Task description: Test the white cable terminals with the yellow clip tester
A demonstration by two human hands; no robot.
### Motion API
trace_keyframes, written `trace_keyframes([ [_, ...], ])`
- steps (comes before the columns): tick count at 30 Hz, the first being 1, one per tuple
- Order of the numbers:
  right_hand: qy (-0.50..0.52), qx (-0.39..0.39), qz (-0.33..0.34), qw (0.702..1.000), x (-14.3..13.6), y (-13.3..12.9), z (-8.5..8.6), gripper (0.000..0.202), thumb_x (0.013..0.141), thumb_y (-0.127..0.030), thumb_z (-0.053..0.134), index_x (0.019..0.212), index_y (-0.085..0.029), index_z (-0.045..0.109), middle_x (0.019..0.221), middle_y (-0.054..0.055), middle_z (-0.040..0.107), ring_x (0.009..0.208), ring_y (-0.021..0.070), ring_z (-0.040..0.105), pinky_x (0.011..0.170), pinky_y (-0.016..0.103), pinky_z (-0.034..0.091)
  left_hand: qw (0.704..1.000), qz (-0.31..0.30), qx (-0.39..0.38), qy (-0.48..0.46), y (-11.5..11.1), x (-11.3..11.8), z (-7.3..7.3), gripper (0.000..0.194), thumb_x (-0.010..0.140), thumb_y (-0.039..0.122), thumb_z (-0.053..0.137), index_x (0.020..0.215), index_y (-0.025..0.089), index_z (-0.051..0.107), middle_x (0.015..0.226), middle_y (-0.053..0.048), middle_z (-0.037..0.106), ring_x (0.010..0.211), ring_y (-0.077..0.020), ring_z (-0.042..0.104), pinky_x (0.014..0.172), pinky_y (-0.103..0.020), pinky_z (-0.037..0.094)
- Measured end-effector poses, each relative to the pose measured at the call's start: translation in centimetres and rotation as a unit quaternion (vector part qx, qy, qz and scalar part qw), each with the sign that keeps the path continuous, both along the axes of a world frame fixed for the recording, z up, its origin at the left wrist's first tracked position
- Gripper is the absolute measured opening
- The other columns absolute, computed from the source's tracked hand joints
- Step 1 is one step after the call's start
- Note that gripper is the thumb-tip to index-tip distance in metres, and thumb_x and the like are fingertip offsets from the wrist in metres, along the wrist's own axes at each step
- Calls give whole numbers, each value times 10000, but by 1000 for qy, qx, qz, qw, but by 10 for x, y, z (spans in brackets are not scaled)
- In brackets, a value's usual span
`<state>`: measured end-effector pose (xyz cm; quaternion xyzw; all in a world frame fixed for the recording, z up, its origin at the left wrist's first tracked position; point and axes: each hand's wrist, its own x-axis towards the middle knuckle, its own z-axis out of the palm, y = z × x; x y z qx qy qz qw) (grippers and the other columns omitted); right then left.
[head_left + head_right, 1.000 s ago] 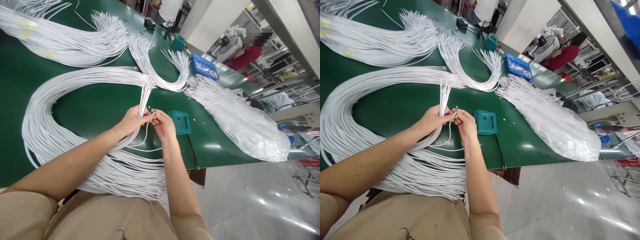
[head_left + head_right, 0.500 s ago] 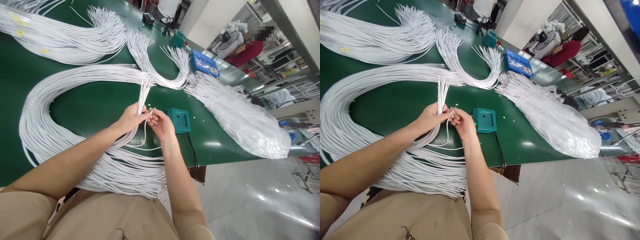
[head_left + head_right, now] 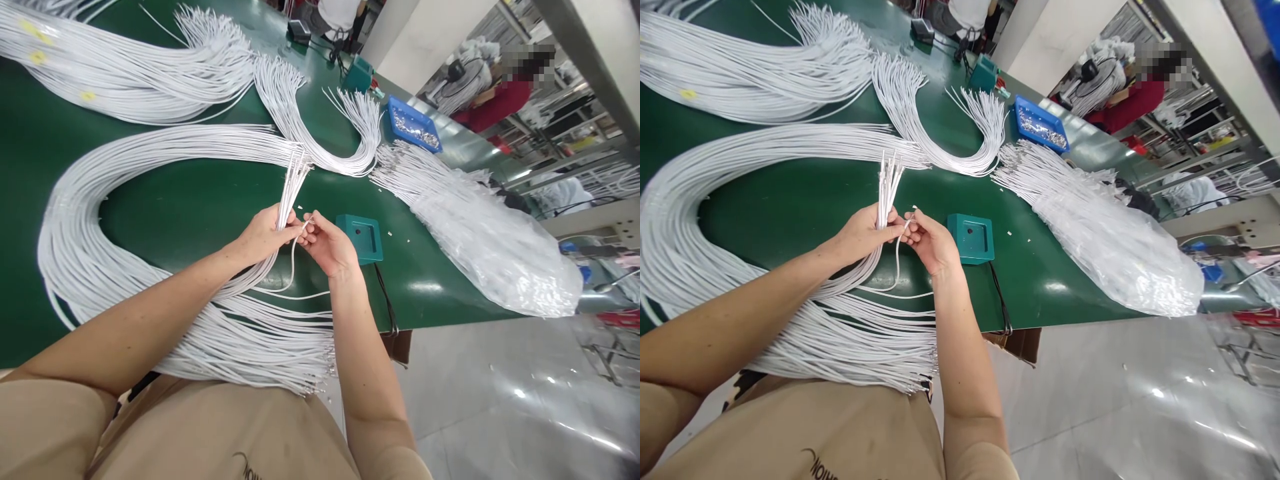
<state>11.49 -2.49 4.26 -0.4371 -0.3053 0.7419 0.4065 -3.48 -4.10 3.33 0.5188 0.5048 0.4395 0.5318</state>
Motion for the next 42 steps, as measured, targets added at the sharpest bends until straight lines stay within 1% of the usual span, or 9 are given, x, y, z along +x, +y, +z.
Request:
trace_keyframes([
  [5, -107, 105, -59, 987, -1, -8, -3, 256, 726, -401, 743, 858, -182, 738, 765, -2, 645, 670, 104, 539, 724, 285, 480, 996, -8, -8, -84, -1, 1, -5, 188, 768, 175, 666, 899, 167, 532, 717, 21, 608, 627, -108, 606, 599, -253, 494],
  [9, -281, 217, -87, 931, -4, -11, -7, 121, 779, -315, 686, 827, -206, 706, 854, 18, 694, 768, 149, 602, 779, 321, 497, 987, -34, -48, -153, -1, 2, -5, 499, 775, 153, 681, 1255, 170, 544, 784, 21, 599, 659, -100, 612, 592, -239, 482],
  [11, -410, 309, -76, 855, -6, -12, -11, 133, 859, -276, 580, 774, -211, 660, 832, 27, 667, 779, 162, 589, 771, 325, 481, 974, -46, -95, -198, 1, 2, -6, 479, 772, 134, 687, 1240, 159, 585, 795, 15, 589, 668, -91, 607, 584, -228, 465],
  [15, -624, 488, 0, 610, -2, -11, -22, 337, 973, -240, 371, 750, -195, 619, 842, 97, 621, 849, 215, 544, 803, 357, 423, 951, -49, -167, -257, 7, 0, -12, 358, 745, 63, 685, 1097, 120, 668, 753, 12, 569, 645, -84, 602, 568, -224, 445],
  [17, -650, 521, 59, 550, 4, -6, -24, 362, 996, -258, 339, 815, -188, 644, 864, 104, 639, 866, 225, 547, 811, 355, 409, 955, -36, -179, -234, 11, -2, -16, 379, 738, 46, 678, 1110, 115, 668, 742, 7, 586, 641, -93, 618, 573, -228, 456],
  [21, -681, 472, 108, 550, 18, 12, -18, 257, 951, -253, 479, 1140, -159, 626, 1080, 111, 690, 1013, 252, 576, 889, 360, 398, 984, -28, -143, -102, 16, -6, -21, 478, 740, 101, 709, 1211, 120, 631, 757, -18, 642, 694, -142, 678, 576, -235, 488],
  [27, -740, 394, 246, 486, 24, 27, -5, 199, 874, -169, 565, 1020, -143, 697, 975, 116, 727, 960, 281, 612, 895, 380, 397, 993, -15, -114, 8, 19, -7, -24, 516, 730, 168, 738, 1229, 110, 621, 800, -45, 695, 713, -169, 709, 599, -251, 532],
  [32, -718, 423, 276, 480, 27, 23, -4, 263, 912, -197, 524, 1081, -94, 697, 1101, 150, 710, 1050, 305, 602, 971, 420, 385, 993, -27, -113, 4, 20, -7, -25, 524, 721, 198, 762, 1218, 111, 619, 792, -46, 706, 712, -171, 714, 600, -247, 524],
  [42, -539, 384, 152, 734, 12, 31, -9, 104, 767, -213, 659, 811, -199, 753, 1246, 93, 668, 1212, 241, 592, 1023, 407, 424, 995, -37, -97, 13, 17, -7, -14, 487, 715, 145, 738, 1187, 133, 621, 756, -24, 695, 733, -167, 719, 577, -214, 487],
])
